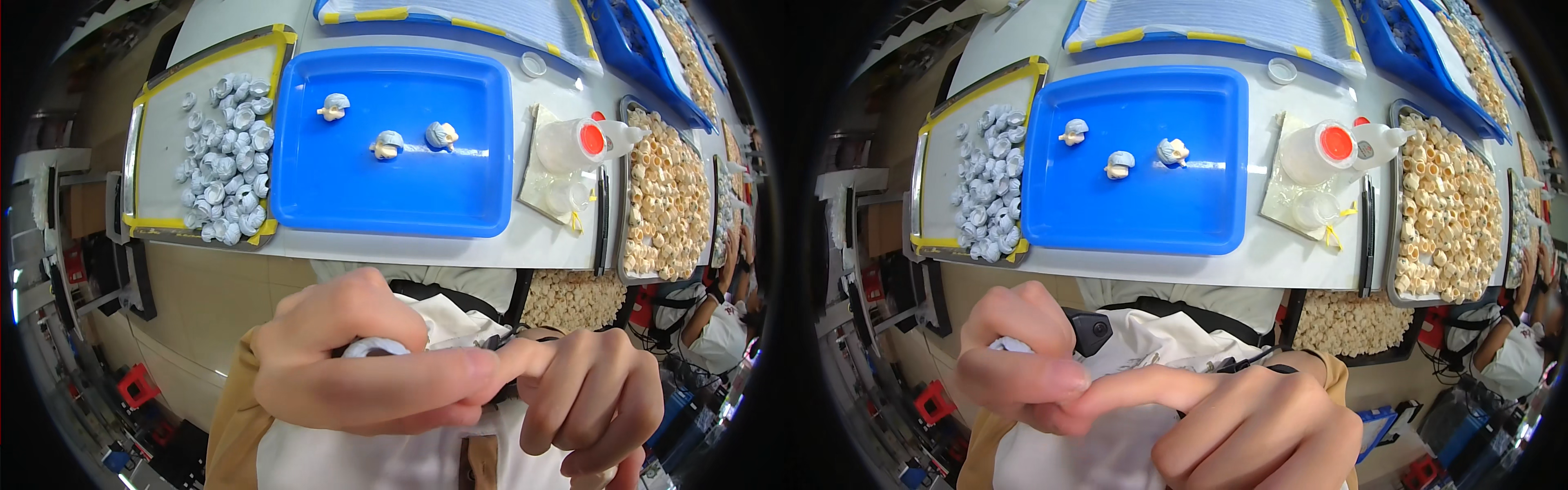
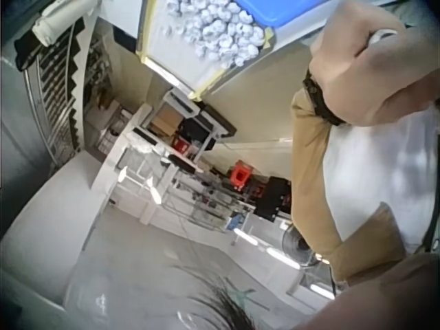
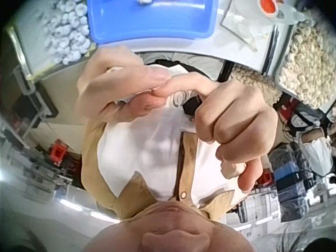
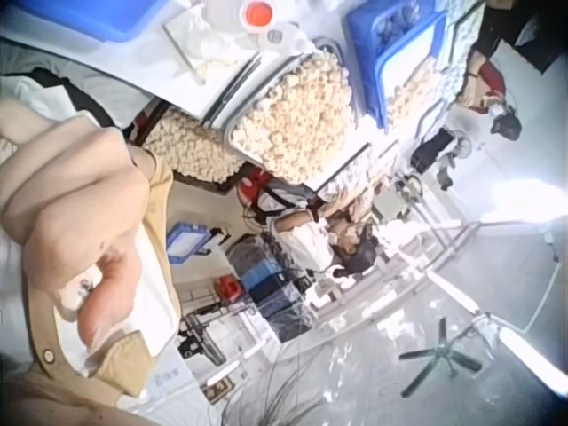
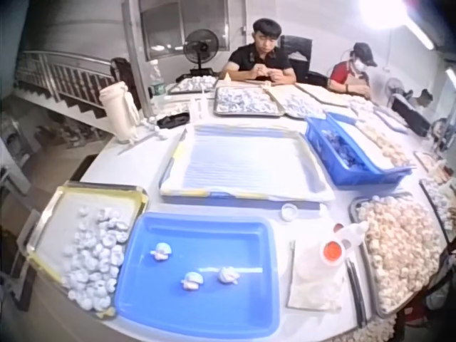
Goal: The person assembles small decorative items by inserting a beige component into a gray shell-like piece. They use a squeeze bottle to apply adhesive to the beige component before assembly. Completed items are placed on a blue tray.
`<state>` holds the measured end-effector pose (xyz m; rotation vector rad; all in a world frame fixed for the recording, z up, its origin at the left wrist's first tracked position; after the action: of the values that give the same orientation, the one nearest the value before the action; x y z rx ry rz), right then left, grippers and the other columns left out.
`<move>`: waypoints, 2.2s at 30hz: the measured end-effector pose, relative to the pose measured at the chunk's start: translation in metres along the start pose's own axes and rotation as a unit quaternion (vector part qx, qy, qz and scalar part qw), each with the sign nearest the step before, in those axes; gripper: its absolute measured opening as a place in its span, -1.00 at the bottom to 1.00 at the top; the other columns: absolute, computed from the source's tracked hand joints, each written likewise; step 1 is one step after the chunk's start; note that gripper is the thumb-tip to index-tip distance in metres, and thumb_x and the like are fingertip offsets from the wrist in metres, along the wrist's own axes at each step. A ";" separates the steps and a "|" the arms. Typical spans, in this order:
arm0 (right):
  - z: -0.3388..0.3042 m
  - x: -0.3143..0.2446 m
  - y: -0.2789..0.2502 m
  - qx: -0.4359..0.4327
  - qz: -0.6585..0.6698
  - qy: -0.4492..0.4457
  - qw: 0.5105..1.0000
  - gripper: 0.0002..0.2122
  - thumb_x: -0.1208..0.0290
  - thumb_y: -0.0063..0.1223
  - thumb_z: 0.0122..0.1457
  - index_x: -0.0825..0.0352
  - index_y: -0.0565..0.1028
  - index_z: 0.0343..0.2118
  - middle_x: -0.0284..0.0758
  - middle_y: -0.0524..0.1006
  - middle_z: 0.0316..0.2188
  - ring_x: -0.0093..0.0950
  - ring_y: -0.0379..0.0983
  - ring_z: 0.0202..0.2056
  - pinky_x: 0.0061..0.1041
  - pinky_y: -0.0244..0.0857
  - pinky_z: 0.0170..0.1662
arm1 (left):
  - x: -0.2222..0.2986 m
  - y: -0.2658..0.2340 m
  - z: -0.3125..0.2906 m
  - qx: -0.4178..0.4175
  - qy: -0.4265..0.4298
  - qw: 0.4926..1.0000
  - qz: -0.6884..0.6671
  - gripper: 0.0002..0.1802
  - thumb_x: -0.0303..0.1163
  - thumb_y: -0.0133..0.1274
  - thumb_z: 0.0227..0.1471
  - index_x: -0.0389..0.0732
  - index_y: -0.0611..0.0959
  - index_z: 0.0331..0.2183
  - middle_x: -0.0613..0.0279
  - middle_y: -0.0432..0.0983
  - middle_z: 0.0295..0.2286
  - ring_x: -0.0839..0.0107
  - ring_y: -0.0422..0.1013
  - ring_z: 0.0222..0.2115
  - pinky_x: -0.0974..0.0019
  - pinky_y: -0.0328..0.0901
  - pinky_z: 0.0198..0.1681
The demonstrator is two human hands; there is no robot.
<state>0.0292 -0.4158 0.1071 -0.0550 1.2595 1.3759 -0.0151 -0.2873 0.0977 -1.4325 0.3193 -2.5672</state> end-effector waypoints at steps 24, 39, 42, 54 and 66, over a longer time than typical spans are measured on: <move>0.000 0.001 0.001 -0.100 -0.038 -0.051 0.993 -0.63 0.18 0.05 0.17 0.37 0.39 -0.63 -0.47 0.27 -0.86 -0.42 0.45 -0.66 0.48 -0.41 0.07 | -0.021 -0.007 -0.004 0.060 -0.060 0.996 0.022 -0.61 -0.56 0.35 -0.30 -0.26 0.64 -0.30 0.28 0.50 -0.54 0.49 0.34 -0.64 0.49 0.19 -0.64; -0.002 0.009 0.000 -0.015 -0.140 -0.110 0.984 -0.64 0.23 0.03 0.16 0.36 0.37 -0.68 -0.42 0.26 -0.85 -0.38 0.45 -0.65 0.30 -0.24 0.16 | -0.027 -0.009 -0.011 0.131 -0.017 0.991 0.012 -0.71 -0.63 0.30 -0.27 -0.24 0.62 -0.37 0.31 0.45 -0.62 0.50 0.31 -0.66 0.46 0.13 -0.64; -0.004 0.011 -0.009 -0.022 -0.059 -0.040 0.997 -0.68 0.32 -0.03 0.20 0.36 0.38 -0.66 -0.44 0.23 -0.91 -0.41 0.44 -0.69 0.26 -0.57 0.21 | -0.029 -0.007 -0.009 0.104 -0.016 0.994 0.008 -0.74 -0.58 0.28 -0.21 -0.26 0.63 -0.36 0.30 0.48 -0.60 0.50 0.31 -0.65 0.46 0.15 -0.62; -0.008 0.008 -0.017 -0.037 -0.099 -0.079 0.991 -0.67 0.23 0.03 0.17 0.35 0.37 -0.63 -0.45 0.26 -0.89 -0.44 0.44 -0.70 0.29 -0.48 0.20 | -0.023 0.001 -0.006 0.063 -0.029 0.998 0.001 -0.63 -0.67 0.18 -0.20 -0.29 0.65 -0.22 0.31 0.49 -0.60 0.50 0.29 -0.67 0.46 0.19 -0.62; -0.009 0.008 -0.003 -0.081 -0.251 -0.164 0.951 -0.66 0.22 0.08 0.15 0.40 0.40 -0.61 -0.43 0.28 -0.85 -0.49 0.39 -0.72 0.34 -0.35 0.15 | -0.029 0.005 -0.010 0.066 -0.045 0.996 -0.035 -0.57 -0.65 0.16 -0.17 -0.31 0.61 -0.15 0.32 0.38 -0.67 0.53 0.25 -0.69 0.44 0.14 -0.65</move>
<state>0.0232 -0.4174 0.0961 -0.2353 0.7812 0.9897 -0.0088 -0.2834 0.0676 -1.5292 0.0864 -2.5148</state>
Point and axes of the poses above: each hand's wrist, its own z-axis towards the middle knuckle, its own y-axis out of the palm, x = y × z, the point moved 8 cm from there along z, towards the middle knuckle
